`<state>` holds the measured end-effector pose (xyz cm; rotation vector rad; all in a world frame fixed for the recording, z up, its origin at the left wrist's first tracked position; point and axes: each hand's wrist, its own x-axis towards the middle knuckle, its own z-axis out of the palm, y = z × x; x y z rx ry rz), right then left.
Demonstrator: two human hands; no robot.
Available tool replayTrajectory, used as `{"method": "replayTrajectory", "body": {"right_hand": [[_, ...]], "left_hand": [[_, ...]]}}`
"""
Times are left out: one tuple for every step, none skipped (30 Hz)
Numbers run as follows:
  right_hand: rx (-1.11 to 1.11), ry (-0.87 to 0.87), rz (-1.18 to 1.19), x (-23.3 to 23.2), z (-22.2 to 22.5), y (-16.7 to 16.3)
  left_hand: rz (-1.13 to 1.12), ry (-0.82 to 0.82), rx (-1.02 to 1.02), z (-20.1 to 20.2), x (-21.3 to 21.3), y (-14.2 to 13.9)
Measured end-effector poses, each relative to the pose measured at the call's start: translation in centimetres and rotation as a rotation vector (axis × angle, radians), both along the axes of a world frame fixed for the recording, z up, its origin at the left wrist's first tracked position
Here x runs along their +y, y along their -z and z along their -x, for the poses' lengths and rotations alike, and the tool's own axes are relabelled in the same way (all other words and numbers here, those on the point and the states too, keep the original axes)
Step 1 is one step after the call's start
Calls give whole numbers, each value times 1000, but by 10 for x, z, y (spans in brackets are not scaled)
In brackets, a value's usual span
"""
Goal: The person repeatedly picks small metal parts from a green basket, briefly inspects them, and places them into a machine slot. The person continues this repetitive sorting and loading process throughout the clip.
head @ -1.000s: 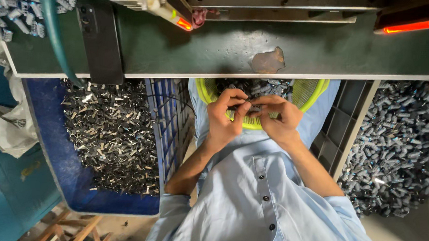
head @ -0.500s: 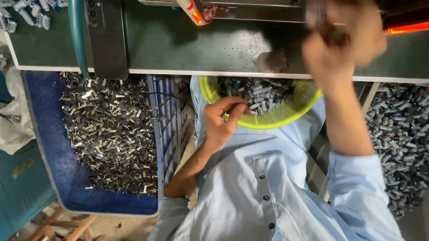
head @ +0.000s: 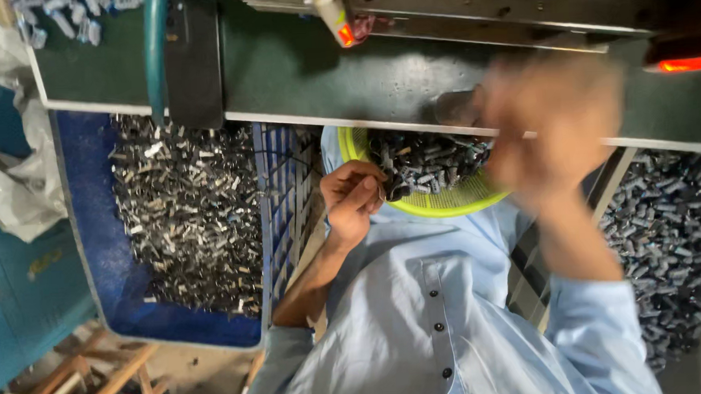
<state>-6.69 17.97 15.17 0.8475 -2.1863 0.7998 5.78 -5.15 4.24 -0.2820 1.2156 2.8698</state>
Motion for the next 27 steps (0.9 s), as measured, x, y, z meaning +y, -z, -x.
{"method": "replayTrajectory", "body": {"right_hand": [[-271, -194, 121, -16, -16, 10], [-542, -388, 239, -25, -30, 20], [-663, -214, -4, -36, -52, 32], [-750, -221, 52, -42, -61, 47], [-835, -221, 108, -45, -70, 61], [-966, -196, 286, -47, -80, 73], [-1092, -175, 469, -49, -91, 82], [-1219, -150, 656, -48, -100, 89], [-1119, -125, 632, -46, -106, 94], [-1007, -98, 603, -44, -110, 97], [-897, -71, 568, -41, -112, 98], [-909, -52, 623, -40, -114, 98], [-929, -35, 679, -38, -113, 98], [-956, -25, 735, -36, -112, 97], [-902, -24, 711, -35, -109, 96], [-838, -31, 688, -33, -106, 96], [-769, -42, 664, -32, -103, 95], [-762, -67, 669, -31, -102, 94], [-750, -89, 673, -30, -101, 93], [-732, -104, 679, -29, -101, 92], [-835, -114, 793, -29, -103, 92], [-957, -113, 912, -30, -106, 91], [-1090, -113, 1030, -30, -110, 91], [-1130, -80, 1057, -31, -115, 92], [-1161, -58, 1079, -31, -117, 94], [-1186, -45, 1098, -32, -118, 98], [-1096, -47, 957, -31, -119, 102]], "left_hand": [[0, 6, -11, 0, -2, 0], [0, 14, -21, 0, -2, 0], [2, 29, -29, 0, -3, 0], [-21, 52, -30, 1, -3, 0], [-48, 82, -31, 1, -3, -1], [-74, 111, -23, 1, -3, -3], [-63, 118, -24, 2, -2, -6], [-53, 126, -33, 3, -2, -11], [-46, 138, -35, 5, -1, -17], [-35, 172, 31, 8, -1, -25], [-28, 204, 96, 10, -1, -34], [-22, 234, 151, 13, 0, -43], [219, 261, 245, 17, 1, -53], [465, 281, 334, 20, 2, -62], [717, 293, 426, 25, 4, -69], [846, 251, 423, 29, 7, -75], [976, 203, 424, 33, 12, -79], [1100, 153, 424, 36, 16, -81], [1102, 111, 466, 38, 19, -82], [1100, 75, 513, 39, 23, -81], [1094, 56, 555, 38, 25, -79], [1139, 48, 574, 37, 26, -76], [1185, 38, 578, 35, 27, -73], [1235, 15, 585, 33, 26, -70], [1268, 28, 599, 31, 24, -68], [1304, 32, 617, 30, 22, -65], [1344, 33, 635, 30, 20, -64]]}}
